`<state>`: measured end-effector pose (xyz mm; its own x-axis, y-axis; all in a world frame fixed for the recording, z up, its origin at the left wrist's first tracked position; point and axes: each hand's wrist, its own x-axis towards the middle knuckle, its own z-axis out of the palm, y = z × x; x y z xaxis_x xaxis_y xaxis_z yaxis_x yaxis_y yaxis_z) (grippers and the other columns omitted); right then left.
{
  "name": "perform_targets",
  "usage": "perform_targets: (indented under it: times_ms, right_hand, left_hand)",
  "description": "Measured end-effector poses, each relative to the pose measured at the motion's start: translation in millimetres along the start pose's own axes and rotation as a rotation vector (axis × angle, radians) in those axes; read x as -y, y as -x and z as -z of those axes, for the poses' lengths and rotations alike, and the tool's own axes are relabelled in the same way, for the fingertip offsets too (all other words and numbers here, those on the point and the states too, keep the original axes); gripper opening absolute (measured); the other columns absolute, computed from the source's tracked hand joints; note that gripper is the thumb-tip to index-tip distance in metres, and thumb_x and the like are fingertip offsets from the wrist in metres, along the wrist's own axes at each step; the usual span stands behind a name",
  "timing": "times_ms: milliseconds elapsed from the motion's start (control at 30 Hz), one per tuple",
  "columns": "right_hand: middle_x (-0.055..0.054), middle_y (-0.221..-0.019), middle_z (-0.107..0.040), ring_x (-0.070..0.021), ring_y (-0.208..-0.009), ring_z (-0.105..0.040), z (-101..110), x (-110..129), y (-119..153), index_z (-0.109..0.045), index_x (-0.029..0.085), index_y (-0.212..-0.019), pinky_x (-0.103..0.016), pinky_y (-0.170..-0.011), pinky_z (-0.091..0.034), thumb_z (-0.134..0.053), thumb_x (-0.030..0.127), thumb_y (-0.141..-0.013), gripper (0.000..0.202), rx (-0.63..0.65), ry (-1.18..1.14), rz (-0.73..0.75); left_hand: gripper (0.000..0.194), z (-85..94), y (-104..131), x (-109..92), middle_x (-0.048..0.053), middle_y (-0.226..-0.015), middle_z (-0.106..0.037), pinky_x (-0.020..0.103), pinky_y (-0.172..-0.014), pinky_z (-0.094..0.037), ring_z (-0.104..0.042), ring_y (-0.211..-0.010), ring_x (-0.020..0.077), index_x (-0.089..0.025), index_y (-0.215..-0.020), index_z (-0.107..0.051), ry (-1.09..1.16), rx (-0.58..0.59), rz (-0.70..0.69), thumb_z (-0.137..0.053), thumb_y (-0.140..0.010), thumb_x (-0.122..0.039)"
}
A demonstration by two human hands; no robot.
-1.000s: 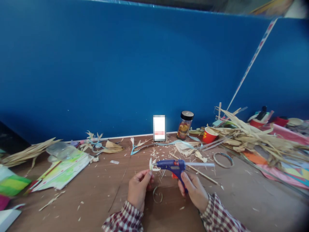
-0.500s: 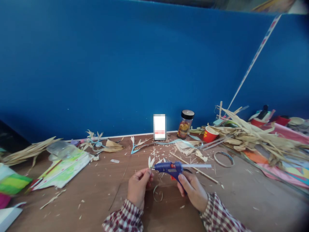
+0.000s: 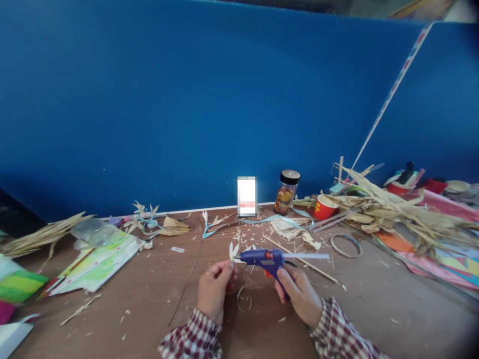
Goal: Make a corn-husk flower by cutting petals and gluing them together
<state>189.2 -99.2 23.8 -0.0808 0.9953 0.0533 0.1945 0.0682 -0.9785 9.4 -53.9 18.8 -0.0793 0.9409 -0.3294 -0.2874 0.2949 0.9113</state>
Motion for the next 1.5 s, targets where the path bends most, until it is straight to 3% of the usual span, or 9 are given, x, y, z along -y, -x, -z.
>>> perform_targets:
  times_ms: [667, 1067, 1500]
  right_hand:
    - [0.004, -0.047, -0.043, -0.0080, -0.042, -0.040, -1.1, -1.2, 0.8, -0.047, 0.016, -0.066, -0.020, -0.043, -0.031, -0.032, 0.044, -0.087, 0.038, -0.010, 0.080, 0.015]
    - [0.004, -0.047, -0.043, -0.0085, -0.041, -0.039, -0.2, 1.3, 1.4, -0.052, 0.015, -0.078, -0.021, -0.042, -0.031, -0.031, 0.044, -0.087, 0.036, -0.013, 0.050, 0.022]
    - [0.004, -0.046, -0.043, -0.0086, -0.041, -0.040, -0.5, 0.8, 1.4, -0.048, 0.017, -0.069, -0.020, -0.042, -0.031, -0.032, 0.046, -0.086, 0.037, -0.031, 0.079, 0.013]
  left_hand:
    - [0.029, 3.5, -3.8, 6.2, 0.001, -0.058, -0.061, 0.018, -0.044, -0.037, -0.051, -0.050, 0.0092, -0.012, -0.071, -0.064, -0.020, 0.046, -0.019, -0.067, -0.059, -0.038]
    - [0.028, 2.2, -1.5, 3.2, 0.001, -0.056, -0.061, 0.019, -0.044, -0.036, -0.051, -0.049, 0.0090, -0.011, -0.068, -0.064, -0.024, 0.037, -0.017, -0.068, -0.057, -0.037]
    - [0.030, 1.5, -1.2, 2.8, 0.001, -0.057, -0.061, 0.020, -0.045, -0.037, -0.051, -0.049, 0.0101, -0.012, -0.070, -0.065, -0.024, 0.017, -0.010, -0.068, -0.056, -0.038]
